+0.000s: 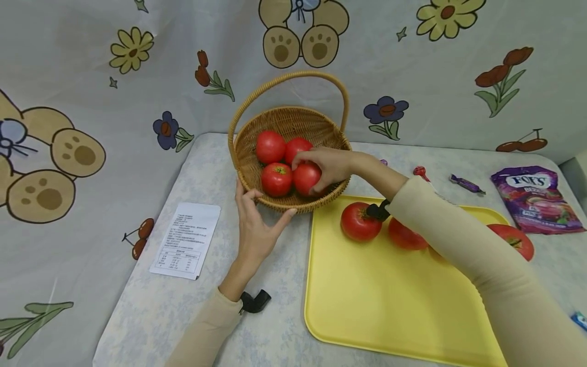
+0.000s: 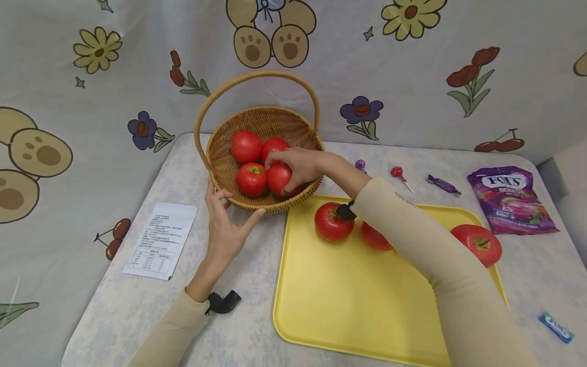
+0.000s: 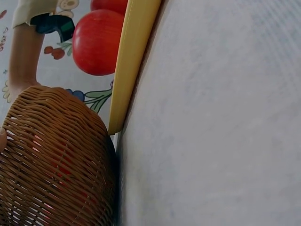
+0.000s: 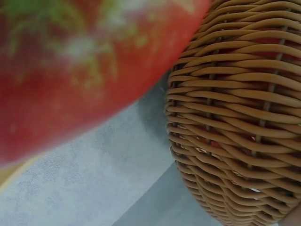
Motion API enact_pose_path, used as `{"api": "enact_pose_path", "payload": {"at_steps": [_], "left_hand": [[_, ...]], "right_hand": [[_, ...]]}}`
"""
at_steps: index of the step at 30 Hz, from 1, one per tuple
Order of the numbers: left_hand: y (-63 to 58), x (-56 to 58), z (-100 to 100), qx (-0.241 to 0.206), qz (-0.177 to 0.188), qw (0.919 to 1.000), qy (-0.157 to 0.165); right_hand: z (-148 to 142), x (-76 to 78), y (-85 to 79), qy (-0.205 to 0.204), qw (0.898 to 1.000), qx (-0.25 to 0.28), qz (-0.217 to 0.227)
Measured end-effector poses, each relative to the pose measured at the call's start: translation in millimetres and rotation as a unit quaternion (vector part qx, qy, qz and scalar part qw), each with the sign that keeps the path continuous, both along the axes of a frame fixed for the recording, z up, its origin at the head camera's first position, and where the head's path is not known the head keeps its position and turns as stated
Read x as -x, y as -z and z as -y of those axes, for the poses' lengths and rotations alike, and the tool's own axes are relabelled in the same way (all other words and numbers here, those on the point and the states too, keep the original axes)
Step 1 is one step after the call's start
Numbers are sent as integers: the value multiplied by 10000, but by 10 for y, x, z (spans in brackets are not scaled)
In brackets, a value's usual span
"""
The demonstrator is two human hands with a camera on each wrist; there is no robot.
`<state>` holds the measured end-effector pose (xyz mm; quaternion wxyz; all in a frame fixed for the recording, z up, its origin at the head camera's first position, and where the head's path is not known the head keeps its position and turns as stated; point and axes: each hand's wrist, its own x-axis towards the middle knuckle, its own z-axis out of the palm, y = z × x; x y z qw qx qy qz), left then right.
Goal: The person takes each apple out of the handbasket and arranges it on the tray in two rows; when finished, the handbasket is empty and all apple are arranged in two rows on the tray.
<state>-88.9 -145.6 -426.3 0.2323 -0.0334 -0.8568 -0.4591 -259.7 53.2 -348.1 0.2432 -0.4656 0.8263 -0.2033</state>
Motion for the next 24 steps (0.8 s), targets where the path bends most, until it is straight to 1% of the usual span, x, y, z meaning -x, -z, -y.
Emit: {"api": "enact_pose_path", "payload": {"at_steps": [3, 11, 17, 21, 24], "left_hand": [[3, 3, 1, -63, 23, 10000, 2], [2, 12, 10, -279, 114, 9995, -21], [-2, 7, 8, -314, 173, 9994, 13], [3, -1, 4, -312, 218, 9993, 1], [-5, 1, 4, -318, 195, 9993, -1]], "right_hand": [[-12, -20, -30, 71, 9997, 198, -124], [-35, -135, -179, 269, 9985, 377, -286], [-115, -224, -301, 320, 9947, 901, -381], [-210, -300, -422, 337, 9908, 1217, -481], [-298, -377, -520, 296, 9861, 1503, -639]]}}
